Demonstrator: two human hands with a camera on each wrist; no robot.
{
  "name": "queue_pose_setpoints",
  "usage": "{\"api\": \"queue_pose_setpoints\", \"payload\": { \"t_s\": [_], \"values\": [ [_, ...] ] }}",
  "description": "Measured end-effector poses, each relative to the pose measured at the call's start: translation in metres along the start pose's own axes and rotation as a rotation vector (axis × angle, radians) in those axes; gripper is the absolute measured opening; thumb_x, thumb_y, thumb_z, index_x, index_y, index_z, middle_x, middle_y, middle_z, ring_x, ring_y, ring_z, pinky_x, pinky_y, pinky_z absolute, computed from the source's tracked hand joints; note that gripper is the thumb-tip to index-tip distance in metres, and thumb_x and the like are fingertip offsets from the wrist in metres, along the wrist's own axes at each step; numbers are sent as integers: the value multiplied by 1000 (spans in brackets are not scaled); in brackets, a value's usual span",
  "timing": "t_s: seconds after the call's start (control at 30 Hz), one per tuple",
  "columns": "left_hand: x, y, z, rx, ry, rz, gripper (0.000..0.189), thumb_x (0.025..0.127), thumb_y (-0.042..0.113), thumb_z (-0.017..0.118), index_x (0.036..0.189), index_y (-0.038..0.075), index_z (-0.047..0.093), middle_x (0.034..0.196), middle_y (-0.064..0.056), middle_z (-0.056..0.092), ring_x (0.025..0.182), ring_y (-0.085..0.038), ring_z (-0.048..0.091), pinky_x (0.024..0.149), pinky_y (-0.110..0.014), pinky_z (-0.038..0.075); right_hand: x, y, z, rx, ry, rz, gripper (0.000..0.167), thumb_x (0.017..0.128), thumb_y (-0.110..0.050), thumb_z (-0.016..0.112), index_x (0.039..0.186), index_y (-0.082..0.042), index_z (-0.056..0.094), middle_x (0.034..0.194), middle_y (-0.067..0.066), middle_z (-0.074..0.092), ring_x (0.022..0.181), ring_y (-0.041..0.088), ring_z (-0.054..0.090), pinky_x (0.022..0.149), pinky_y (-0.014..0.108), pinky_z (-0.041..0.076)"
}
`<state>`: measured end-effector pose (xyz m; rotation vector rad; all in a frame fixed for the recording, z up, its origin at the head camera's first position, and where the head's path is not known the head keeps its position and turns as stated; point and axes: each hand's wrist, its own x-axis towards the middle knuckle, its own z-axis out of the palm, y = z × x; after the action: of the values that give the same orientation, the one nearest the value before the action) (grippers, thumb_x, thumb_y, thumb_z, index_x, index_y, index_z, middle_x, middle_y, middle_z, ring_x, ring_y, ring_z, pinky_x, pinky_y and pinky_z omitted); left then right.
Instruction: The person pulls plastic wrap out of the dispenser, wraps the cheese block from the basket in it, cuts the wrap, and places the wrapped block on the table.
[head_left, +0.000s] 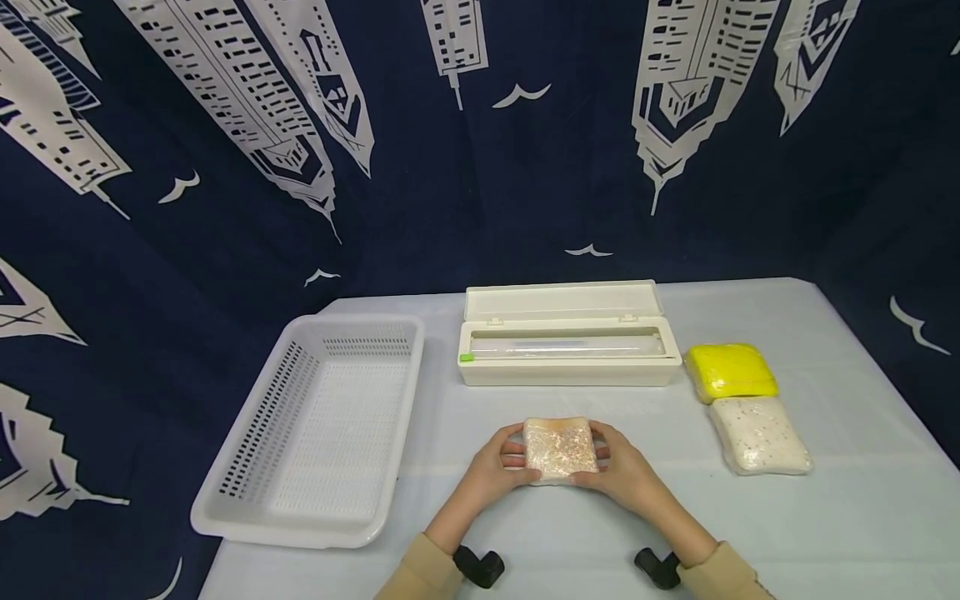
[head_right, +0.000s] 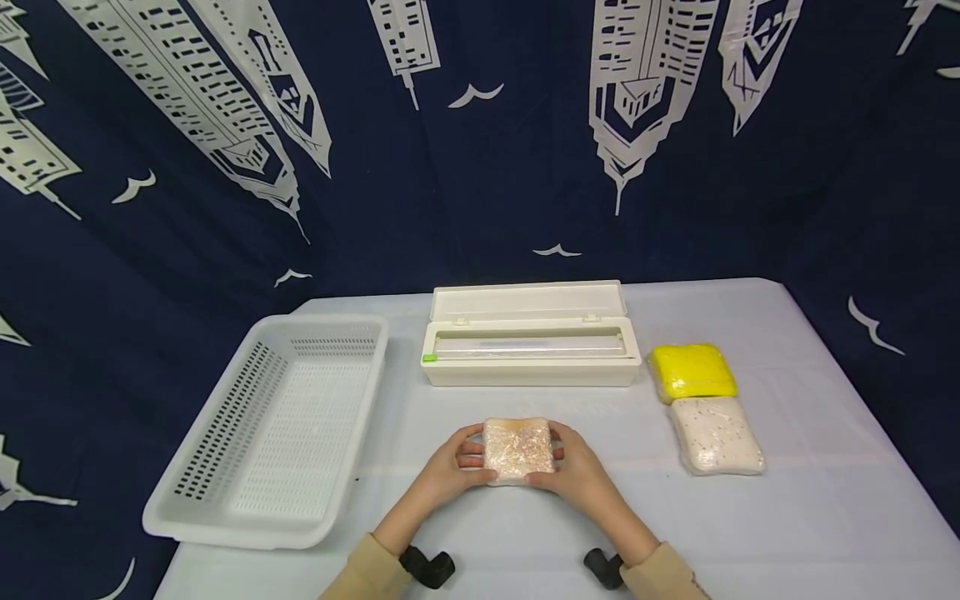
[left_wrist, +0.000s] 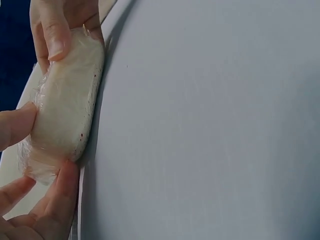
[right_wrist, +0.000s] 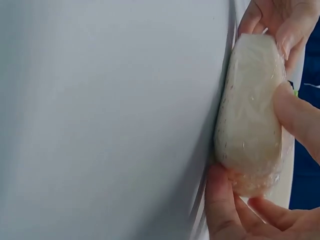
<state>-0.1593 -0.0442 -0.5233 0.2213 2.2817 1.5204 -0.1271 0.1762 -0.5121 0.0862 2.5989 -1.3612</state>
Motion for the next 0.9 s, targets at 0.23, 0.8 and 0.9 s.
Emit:
{"api": "queue_pose_setpoints", "payload": {
  "t_s": [0.23, 0.8, 0.9],
  "values": [
    [1, 1, 2, -59, 21, 5, 76, 75, 2, 82, 142, 7, 45, 114, -15, 60, 99, -24, 64, 79, -35, 58, -2, -2, 4, -6, 56, 9, 99, 71, -21, 89, 146, 5, 31, 142, 28, 46, 108, 34, 61, 77, 38, 56],
    [1, 15, -4, -439, -57, -60, 67, 100, 49, 49, 145, 0, 38, 143, -24, 46, 127, -39, 53, 92, -46, 55, -3, -11, 1, 4, 154, -25, 75, 71, -14, 88, 129, 3, 44, 116, 21, 59, 92, 25, 59, 73, 33, 51],
    [1, 16, -6, -486, -116, -87, 80, 100, 58, 42, 146, -7, 32, 141, -29, 45, 125, -43, 55, 96, -43, 53, -4, -10, 4, -37, 255, -166, 64, 67, -2, 88, 118, -2, 50, 109, 14, 60, 90, 21, 55, 72, 28, 47]
  ]
}}
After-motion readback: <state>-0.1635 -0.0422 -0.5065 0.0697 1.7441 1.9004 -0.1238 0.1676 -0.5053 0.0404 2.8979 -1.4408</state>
